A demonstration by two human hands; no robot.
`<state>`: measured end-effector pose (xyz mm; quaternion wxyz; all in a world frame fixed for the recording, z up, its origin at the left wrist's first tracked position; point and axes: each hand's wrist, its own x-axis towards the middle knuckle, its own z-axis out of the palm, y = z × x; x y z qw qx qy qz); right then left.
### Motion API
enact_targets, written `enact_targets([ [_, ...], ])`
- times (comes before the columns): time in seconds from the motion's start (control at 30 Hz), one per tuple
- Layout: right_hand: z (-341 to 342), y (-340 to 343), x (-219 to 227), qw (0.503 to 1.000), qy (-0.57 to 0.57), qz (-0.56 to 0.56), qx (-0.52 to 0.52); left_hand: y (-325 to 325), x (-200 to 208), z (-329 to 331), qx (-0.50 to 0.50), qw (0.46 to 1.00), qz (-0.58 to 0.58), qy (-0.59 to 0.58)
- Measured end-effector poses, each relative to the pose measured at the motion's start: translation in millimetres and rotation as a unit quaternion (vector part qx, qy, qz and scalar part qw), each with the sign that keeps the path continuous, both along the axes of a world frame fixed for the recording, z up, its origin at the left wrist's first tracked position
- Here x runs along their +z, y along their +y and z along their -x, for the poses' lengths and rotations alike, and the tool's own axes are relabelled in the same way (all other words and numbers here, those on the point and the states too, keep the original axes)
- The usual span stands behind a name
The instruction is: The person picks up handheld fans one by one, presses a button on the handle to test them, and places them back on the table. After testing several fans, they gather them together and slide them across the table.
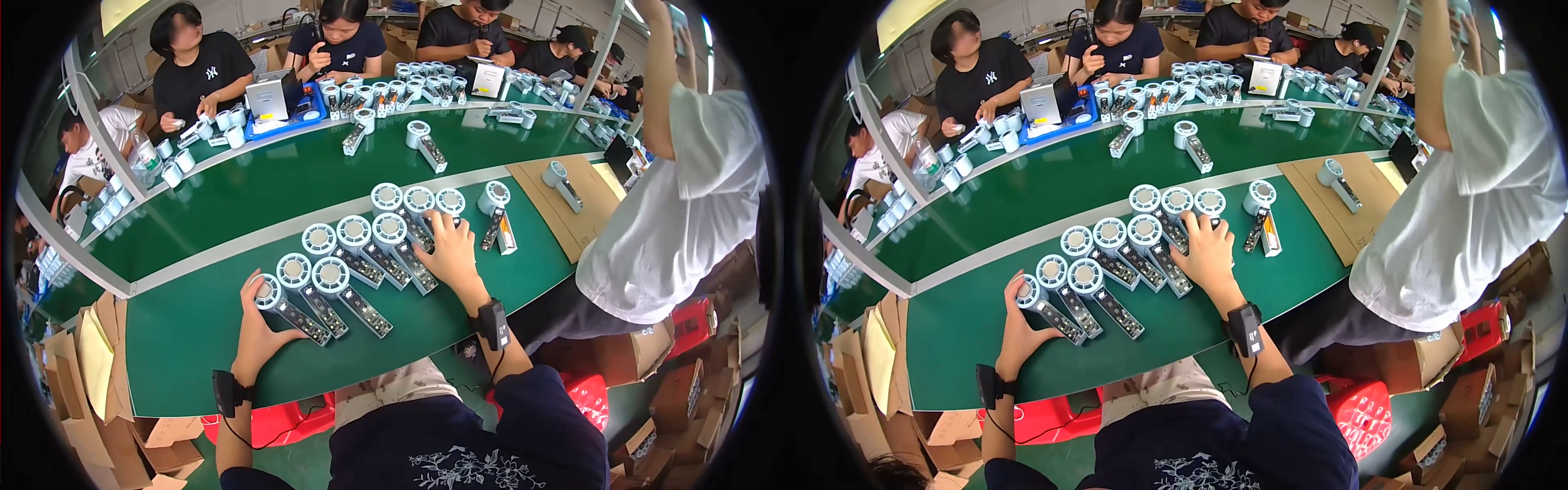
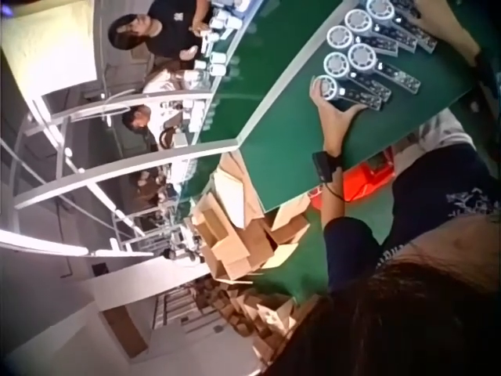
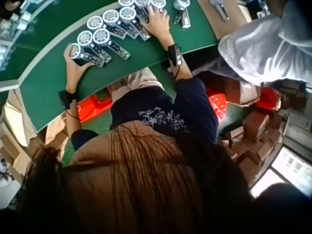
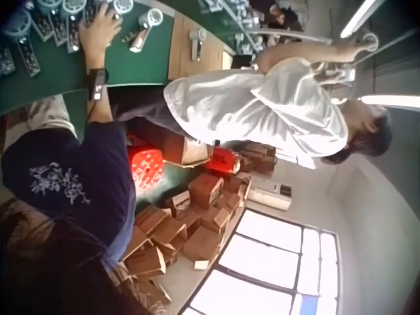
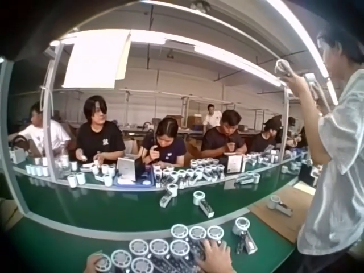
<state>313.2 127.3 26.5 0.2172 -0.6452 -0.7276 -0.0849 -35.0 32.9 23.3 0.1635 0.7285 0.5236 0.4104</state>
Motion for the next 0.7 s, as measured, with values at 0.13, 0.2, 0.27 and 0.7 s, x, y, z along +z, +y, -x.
enact_targets([
  [0.13, -7.0, -5.7, -3.0, 0.995, -0.054, -0.062, 0.058, -0.7, -3.4, 2.6, -0.005, 1.0, 0.0, -0.006],
  [0.2, -7.4, -2.0, -4.5, 0.996, -0.05, -0.057, 0.054, 0.1, -5.6, 3.2, -0.008, 1.0, 0.001, -0.011],
  [0.27, -6.5, 0.6, -4.4, 0.997, -0.034, -0.047, 0.047, 0.0, -2.9, 3.9, -0.01, 1.0, -0.002, -0.01],
  [0.7, -38.2, -3.7, -1.4, 0.999, 0.015, -0.033, -0.02, -6.0, 0.7, -0.5, 0.006, 0.996, 0.063, -0.064],
])
